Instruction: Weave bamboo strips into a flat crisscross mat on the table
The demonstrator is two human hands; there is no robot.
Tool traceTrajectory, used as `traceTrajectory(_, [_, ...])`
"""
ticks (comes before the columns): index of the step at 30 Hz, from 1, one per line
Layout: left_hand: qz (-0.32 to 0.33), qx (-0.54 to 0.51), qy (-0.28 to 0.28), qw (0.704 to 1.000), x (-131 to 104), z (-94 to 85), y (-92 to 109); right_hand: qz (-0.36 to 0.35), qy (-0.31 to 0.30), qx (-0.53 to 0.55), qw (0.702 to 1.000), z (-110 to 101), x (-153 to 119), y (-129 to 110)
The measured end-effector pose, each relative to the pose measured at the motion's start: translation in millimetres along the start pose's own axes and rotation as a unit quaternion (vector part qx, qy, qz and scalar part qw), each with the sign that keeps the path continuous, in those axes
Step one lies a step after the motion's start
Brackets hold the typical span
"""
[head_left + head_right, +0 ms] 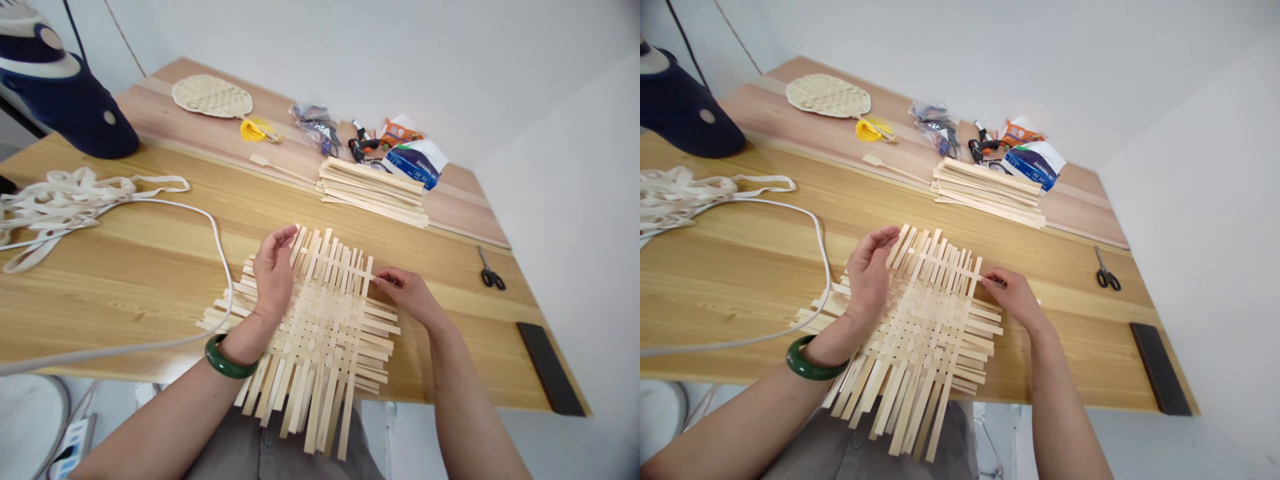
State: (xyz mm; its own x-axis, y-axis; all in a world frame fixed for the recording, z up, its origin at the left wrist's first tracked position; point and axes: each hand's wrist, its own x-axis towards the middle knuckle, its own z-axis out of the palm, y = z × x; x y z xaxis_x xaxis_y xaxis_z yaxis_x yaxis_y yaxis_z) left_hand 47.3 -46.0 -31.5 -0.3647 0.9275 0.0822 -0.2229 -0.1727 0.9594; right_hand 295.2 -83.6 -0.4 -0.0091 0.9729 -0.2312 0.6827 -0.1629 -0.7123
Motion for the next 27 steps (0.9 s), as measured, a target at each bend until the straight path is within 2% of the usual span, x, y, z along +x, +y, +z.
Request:
traceTrajectory(9, [-0.038, 0.031, 0.007, 0.999, 0.1, -0.5, -0.2, 0.004, 0.001, 0.000, 1.000, -0.1, -1.0, -2.9])
traceTrajectory(27, [-0.059, 0.034, -0.001, 0.998, 0.1, 0.4, 0.9, 0.007, 0.001, 0.021, 1.000, 1.5, -0.6, 0.8])
